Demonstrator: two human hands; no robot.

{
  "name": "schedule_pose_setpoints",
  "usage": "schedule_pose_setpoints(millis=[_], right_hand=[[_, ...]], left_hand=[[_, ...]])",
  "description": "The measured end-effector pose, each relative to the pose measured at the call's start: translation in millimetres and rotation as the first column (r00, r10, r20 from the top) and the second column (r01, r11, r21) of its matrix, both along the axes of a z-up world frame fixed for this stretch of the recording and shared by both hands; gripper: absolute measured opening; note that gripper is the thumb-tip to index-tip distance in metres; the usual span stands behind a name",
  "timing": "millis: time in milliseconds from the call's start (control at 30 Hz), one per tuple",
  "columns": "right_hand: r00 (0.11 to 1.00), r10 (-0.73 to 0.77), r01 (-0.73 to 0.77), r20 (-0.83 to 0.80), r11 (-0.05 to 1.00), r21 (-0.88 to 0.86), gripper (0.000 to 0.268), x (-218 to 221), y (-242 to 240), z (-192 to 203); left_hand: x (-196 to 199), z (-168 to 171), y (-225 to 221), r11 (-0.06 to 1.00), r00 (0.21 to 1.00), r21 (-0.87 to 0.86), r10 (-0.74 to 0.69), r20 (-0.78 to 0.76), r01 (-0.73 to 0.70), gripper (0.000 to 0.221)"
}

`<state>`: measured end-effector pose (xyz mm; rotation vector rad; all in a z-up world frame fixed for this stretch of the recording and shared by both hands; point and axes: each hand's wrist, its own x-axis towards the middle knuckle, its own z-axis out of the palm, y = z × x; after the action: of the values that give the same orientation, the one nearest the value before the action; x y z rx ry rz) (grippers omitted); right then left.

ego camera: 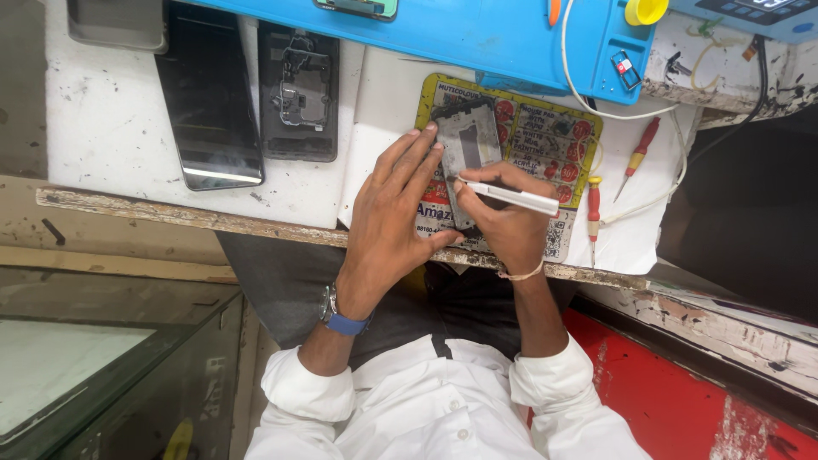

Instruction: The person uses a white plastic tool to scrape adhesive residue from the inside of a mobile phone battery compartment.

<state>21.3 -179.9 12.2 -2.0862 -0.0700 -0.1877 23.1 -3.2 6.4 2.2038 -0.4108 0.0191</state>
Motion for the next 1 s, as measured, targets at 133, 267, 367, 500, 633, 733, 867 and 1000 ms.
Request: schedule_pose_setpoints(millis=[133, 267, 367, 500, 633, 733, 867, 1000], right_hand=[[1.000, -0.010, 0.010, -0.017, 1.000, -0.001, 0.012, 4.8, 2.0, -0.2], [0.999, -0.034, 0.033, -0.014, 0.999, -0.031, 0.012, 6.4, 4.4, 1.3], [1.000, -0.007, 0.007, 0.018, 1.000, -0.021, 0.012, 8.4, 6.6, -1.7], [0.999, 0.016, -0.015, 0.032, 1.000, -0.011, 0.012, 10.3, 7.0, -3.3], [0.998, -0.051, 0.051, 0.027, 0.999, 0.015, 0.012, 10.1, 8.2, -3.8], [0.999, -0.042, 0.041, 0.028, 0.999, 0.021, 0.011, 7.4, 6.4, -8.0], [0.999, -0.044, 0.044, 0.019, 0.999, 0.005, 0.011, 8.4, 5.0, -7.0], [0.999, -0.008, 0.009, 0.031, 0.999, -0.033, 0.012, 9.0, 4.4, -4.6]], left_hand=[[0.9, -0.5, -0.8, 1.000, 1.000, 0.008, 0.001, -0.010, -0.001, 0.110], [0.3, -0.6, 0.3, 1.000, 1.000, -0.021, 0.002, 0.002, -0.002, 0.111], [-0.8, -2.1, 1.2, 1.000, 1.000, -0.022, 0.002, 0.008, -0.002, 0.112], [-0.5, -0.5, 1.1, 1.000, 1.000, -0.014, 0.002, -0.001, -0.002, 0.109], [0.1, 0.1, 1.7, 1.000, 1.000, -0.025, 0.006, 0.019, -0.005, 0.112], [-1.4, -4.1, 1.4, 1.000, 1.000, -0.011, 0.000, 0.005, 0.000, 0.111], [-0.6, -3.6, 1.4, 1.000, 1.000, -0.023, 0.002, 0.021, -0.002, 0.111], [-1.0, -3.6, 1.3, 1.000, 1.000, -0.016, 0.002, -0.004, -0.002, 0.113]])
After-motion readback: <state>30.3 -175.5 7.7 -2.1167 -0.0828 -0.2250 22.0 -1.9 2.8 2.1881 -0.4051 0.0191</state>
